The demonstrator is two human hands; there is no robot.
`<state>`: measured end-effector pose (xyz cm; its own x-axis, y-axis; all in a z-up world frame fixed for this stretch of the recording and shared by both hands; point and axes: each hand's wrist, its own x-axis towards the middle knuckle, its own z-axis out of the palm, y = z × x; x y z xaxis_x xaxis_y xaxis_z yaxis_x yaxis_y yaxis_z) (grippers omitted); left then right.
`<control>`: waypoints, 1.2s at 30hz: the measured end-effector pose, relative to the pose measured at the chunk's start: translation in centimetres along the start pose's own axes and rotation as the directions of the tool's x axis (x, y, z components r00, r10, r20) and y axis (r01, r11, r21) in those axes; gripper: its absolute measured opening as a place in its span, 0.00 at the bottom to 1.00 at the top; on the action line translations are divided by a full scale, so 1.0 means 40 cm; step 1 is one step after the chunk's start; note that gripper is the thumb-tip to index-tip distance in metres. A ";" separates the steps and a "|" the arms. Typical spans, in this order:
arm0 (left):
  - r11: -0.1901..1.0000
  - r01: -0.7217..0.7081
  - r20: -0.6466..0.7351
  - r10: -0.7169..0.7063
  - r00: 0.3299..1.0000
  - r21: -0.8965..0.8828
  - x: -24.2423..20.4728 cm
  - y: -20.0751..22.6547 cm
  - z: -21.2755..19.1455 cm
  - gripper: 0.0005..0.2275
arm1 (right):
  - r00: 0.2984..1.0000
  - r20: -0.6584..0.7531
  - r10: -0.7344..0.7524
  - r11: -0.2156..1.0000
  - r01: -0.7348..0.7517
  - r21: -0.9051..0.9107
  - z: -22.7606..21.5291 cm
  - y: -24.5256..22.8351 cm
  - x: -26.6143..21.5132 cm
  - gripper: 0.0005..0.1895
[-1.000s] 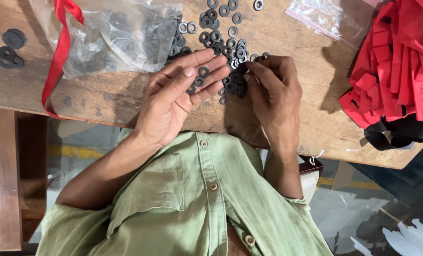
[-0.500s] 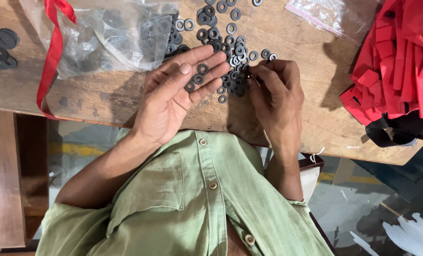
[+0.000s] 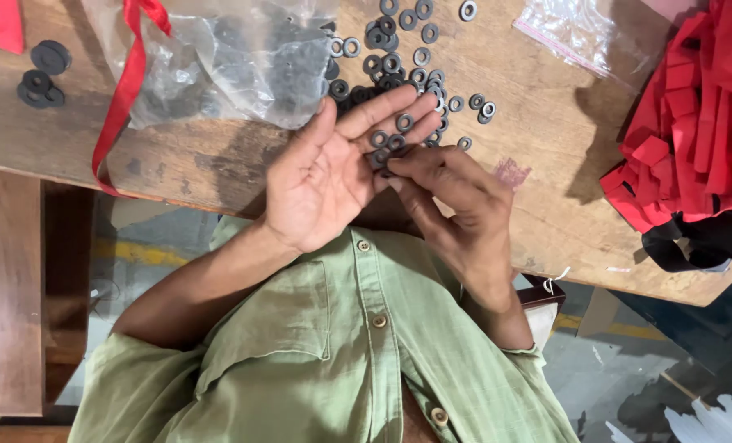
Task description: The person counts small black washers one at a time into their palm at a workbench, then transfers counted groups into a red drawstring pouch labeled HARDWARE. They open a cardboard box of washers, pour more onto the table, and continue counting and filling pouches.
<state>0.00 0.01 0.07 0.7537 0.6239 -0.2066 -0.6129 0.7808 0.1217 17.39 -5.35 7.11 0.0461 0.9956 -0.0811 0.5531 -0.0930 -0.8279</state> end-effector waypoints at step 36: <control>0.994 -0.113 0.021 0.113 0.993 0.000 -0.006 0.050 -0.005 0.35 | 0.986 -0.129 0.106 0.953 -0.138 -0.271 0.008 0.089 -0.050 0.14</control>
<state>-1.46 1.42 0.19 0.6842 0.7090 -0.1710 -0.6943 0.7050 0.1449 19.00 -7.67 4.15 0.2115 0.9727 -0.0955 0.7461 -0.2238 -0.6270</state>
